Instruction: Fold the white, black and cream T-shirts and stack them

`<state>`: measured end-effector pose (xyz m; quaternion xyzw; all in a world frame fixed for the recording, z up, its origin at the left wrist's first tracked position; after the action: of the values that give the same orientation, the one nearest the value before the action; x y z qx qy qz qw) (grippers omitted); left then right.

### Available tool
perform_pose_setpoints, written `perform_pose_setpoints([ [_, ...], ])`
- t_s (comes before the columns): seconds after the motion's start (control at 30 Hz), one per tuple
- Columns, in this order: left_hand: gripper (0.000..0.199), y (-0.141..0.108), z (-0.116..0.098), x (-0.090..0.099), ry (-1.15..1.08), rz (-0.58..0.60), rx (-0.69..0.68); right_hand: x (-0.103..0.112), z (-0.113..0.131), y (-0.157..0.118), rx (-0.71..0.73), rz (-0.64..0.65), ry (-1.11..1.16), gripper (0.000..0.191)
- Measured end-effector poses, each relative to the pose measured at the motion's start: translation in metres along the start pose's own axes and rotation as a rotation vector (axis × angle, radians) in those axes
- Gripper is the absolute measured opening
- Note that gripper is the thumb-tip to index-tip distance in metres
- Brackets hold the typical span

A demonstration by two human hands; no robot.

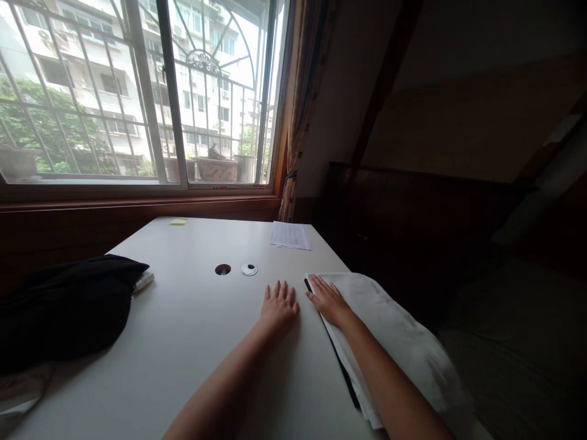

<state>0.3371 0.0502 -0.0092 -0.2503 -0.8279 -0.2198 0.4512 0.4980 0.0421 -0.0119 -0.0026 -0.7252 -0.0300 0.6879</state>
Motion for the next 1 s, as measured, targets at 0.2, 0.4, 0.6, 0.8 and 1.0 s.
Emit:
perform_pose_setpoints([
  [0.2, 0.066, -0.039, 0.006, 0.015, -0.040, 0.136, -0.182, 0.002, -0.006, 0.004, 0.004, -0.084, 0.059, 0.063],
  [0.4, 0.056, -0.110, 0.056, 0.067, -0.010, 0.125, -0.274, 0.008, -0.011, 0.006, 0.033, -0.205, 0.138, 0.059],
  [0.6, 0.053, -0.170, 0.137, 0.164, 0.250, -0.193, -0.014, 0.011, -0.014, 0.007, 0.067, -0.304, 0.201, 0.058],
  [0.8, 0.063, -0.236, 0.209, 0.308, 0.579, -0.612, 0.319, 0.005, -0.025, 0.013, 0.063, -0.358, 0.271, 0.055],
  [1.0, 0.091, -0.279, 0.315, 0.333, 0.406, -0.602, 0.813, 0.003, -0.026, 0.014, 0.069, -0.379, 0.269, 0.054],
])
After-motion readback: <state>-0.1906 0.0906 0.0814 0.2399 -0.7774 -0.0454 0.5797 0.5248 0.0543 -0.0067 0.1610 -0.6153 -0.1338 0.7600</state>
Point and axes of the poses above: each hand's wrist, its own y-axis towards the middle knuckle, its own x-axis out of the back of the hand, z = x × y, the point moved 9 cm from there along y, towards the middle knuckle, and after that the axes turned 13 degrees about -y, right-handed, at the moved point
